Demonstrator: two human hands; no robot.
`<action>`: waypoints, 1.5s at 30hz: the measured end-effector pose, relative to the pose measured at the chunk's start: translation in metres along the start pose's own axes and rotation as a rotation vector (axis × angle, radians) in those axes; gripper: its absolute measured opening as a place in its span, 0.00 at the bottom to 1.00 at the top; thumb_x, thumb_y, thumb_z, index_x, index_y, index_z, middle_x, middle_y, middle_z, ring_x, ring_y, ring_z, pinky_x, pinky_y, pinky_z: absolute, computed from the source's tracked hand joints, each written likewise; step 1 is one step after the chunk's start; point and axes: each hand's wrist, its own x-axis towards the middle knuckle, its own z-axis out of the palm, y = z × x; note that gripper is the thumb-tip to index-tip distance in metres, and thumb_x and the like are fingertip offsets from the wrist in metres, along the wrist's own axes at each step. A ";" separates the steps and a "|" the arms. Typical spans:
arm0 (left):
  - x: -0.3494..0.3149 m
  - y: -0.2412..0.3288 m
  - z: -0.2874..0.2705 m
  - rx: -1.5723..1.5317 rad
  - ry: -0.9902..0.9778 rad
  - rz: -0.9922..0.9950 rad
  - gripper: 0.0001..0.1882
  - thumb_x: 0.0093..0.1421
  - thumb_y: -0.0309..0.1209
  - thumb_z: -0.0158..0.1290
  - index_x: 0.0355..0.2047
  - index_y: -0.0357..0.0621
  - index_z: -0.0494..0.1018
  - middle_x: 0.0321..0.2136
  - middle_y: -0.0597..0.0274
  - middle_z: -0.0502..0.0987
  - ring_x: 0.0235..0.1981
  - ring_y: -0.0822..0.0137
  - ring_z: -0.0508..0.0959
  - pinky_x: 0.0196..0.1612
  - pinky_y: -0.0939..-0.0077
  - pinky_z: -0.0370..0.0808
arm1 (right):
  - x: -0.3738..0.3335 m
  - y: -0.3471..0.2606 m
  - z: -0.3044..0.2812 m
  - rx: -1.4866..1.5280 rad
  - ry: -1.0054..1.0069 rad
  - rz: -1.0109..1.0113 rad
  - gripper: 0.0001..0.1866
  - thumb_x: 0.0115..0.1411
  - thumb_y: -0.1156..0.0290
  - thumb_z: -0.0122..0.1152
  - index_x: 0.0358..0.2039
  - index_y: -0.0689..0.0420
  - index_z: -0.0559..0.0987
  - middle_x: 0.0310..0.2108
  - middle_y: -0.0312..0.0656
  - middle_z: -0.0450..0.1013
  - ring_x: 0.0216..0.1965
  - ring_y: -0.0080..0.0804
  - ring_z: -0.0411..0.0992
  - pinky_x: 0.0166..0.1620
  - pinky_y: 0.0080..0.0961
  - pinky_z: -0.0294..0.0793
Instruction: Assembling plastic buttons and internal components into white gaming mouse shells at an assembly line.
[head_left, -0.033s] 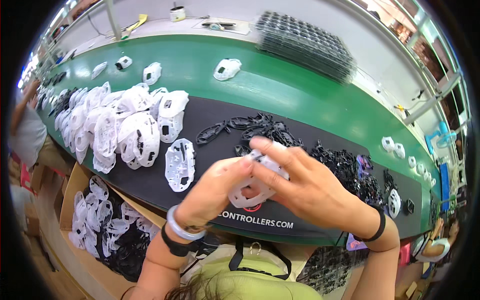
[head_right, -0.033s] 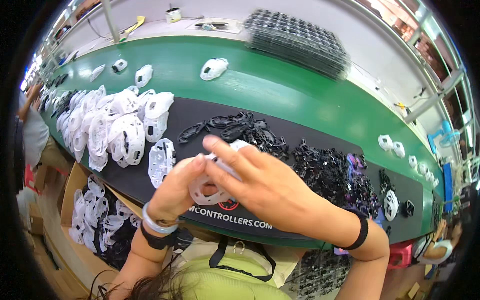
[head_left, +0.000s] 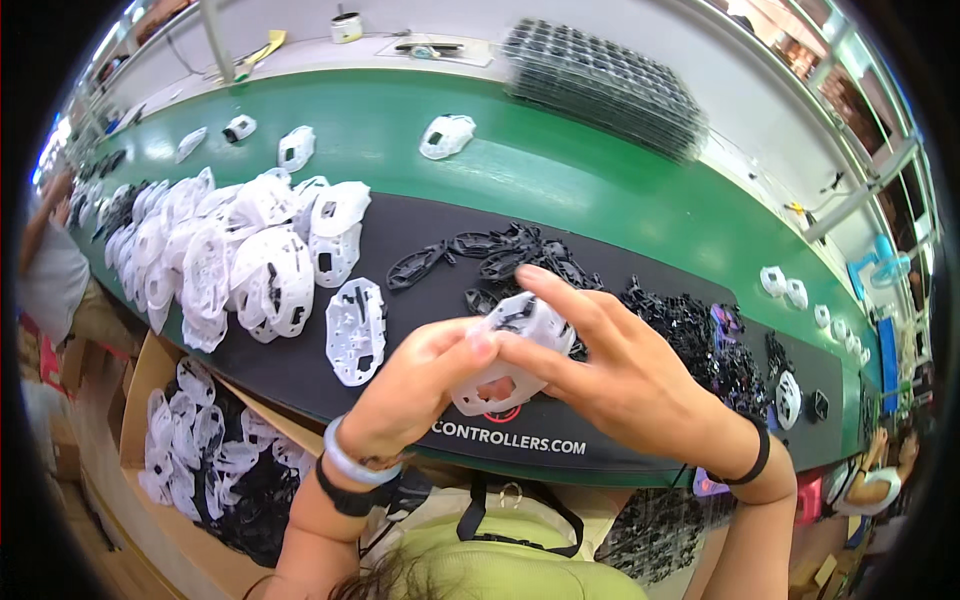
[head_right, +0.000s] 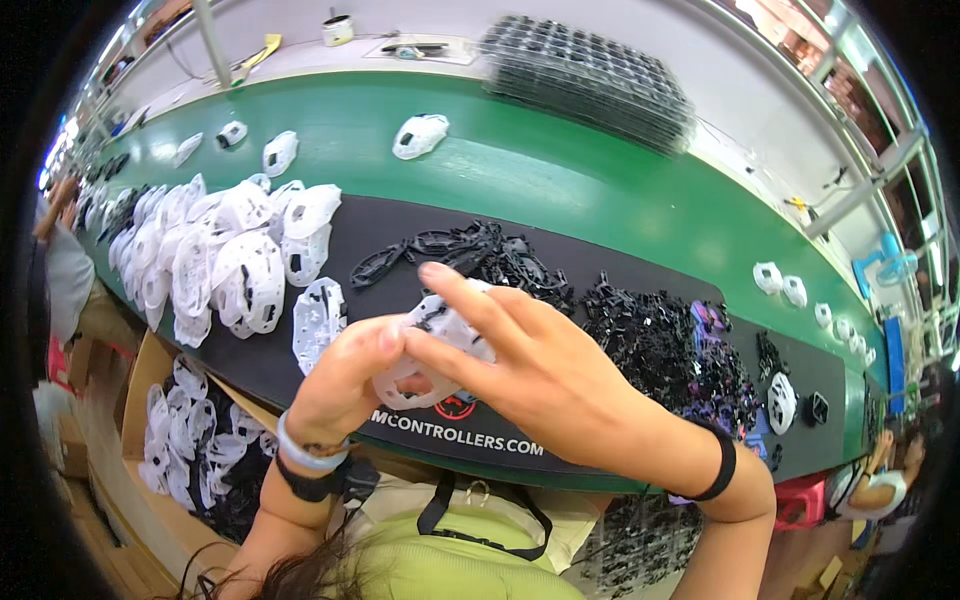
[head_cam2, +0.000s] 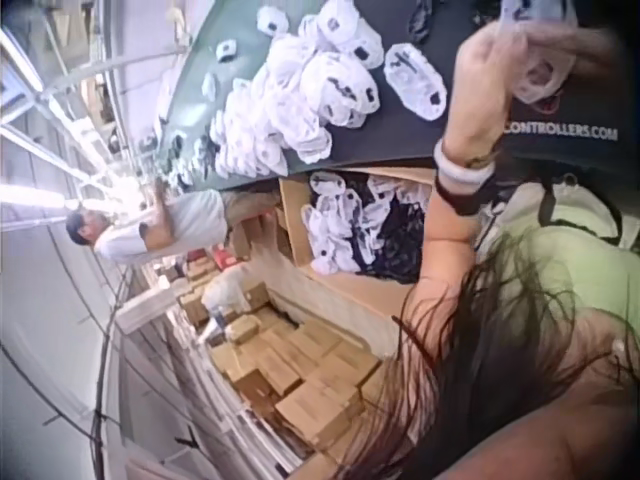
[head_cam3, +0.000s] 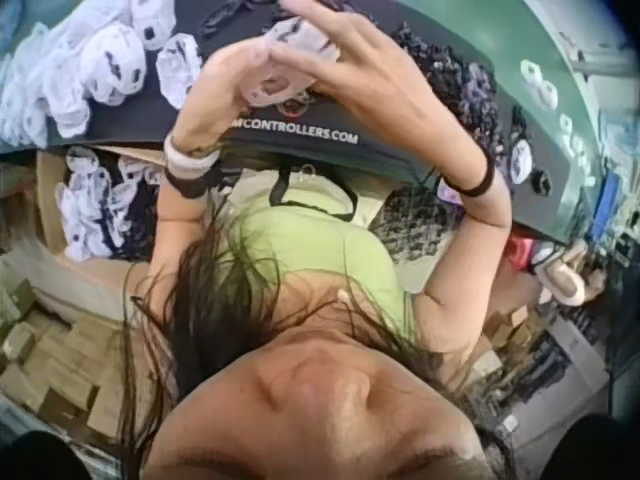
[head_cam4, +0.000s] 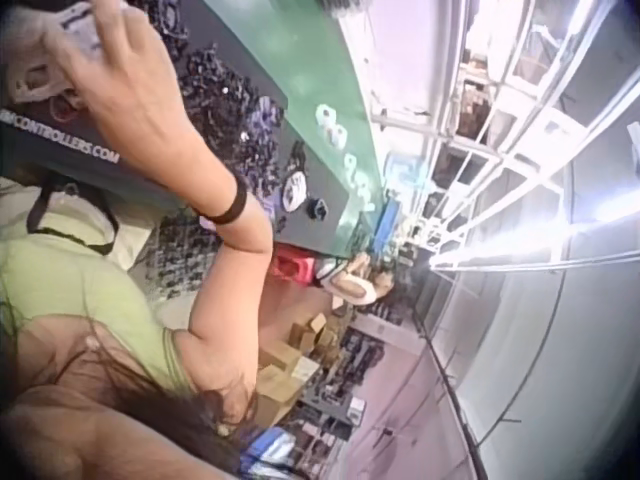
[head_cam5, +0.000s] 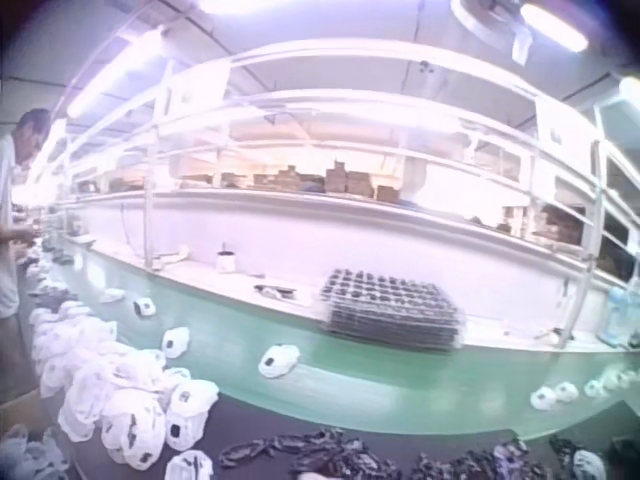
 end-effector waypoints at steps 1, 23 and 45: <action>-0.008 -0.005 -0.009 -0.038 0.050 -0.009 0.21 0.59 0.38 0.47 0.44 0.30 0.65 0.37 0.57 0.73 0.33 0.74 0.72 0.37 0.81 0.70 | -0.009 -0.006 0.002 0.112 0.047 0.177 0.30 0.43 0.78 0.61 0.49 0.57 0.65 0.51 0.47 0.60 0.44 0.44 0.66 0.45 0.31 0.69; -0.023 -0.041 -0.021 -0.274 0.155 0.050 0.27 0.52 0.31 0.53 0.49 0.34 0.58 0.42 0.52 0.70 0.42 0.60 0.73 0.43 0.66 0.72 | -0.105 -0.024 0.084 -0.012 0.110 0.698 0.18 0.42 0.84 0.53 0.37 0.62 0.73 0.33 0.45 0.71 0.32 0.37 0.68 0.36 0.29 0.70; -0.010 -0.047 0.027 0.062 0.065 0.005 0.23 0.54 0.24 0.53 0.49 0.36 0.59 0.40 0.62 0.69 0.40 0.76 0.71 0.42 0.80 0.69 | -0.033 -0.031 0.070 0.487 0.700 0.410 0.12 0.37 0.84 0.65 0.26 0.62 0.77 0.26 0.42 0.73 0.25 0.33 0.72 0.27 0.21 0.70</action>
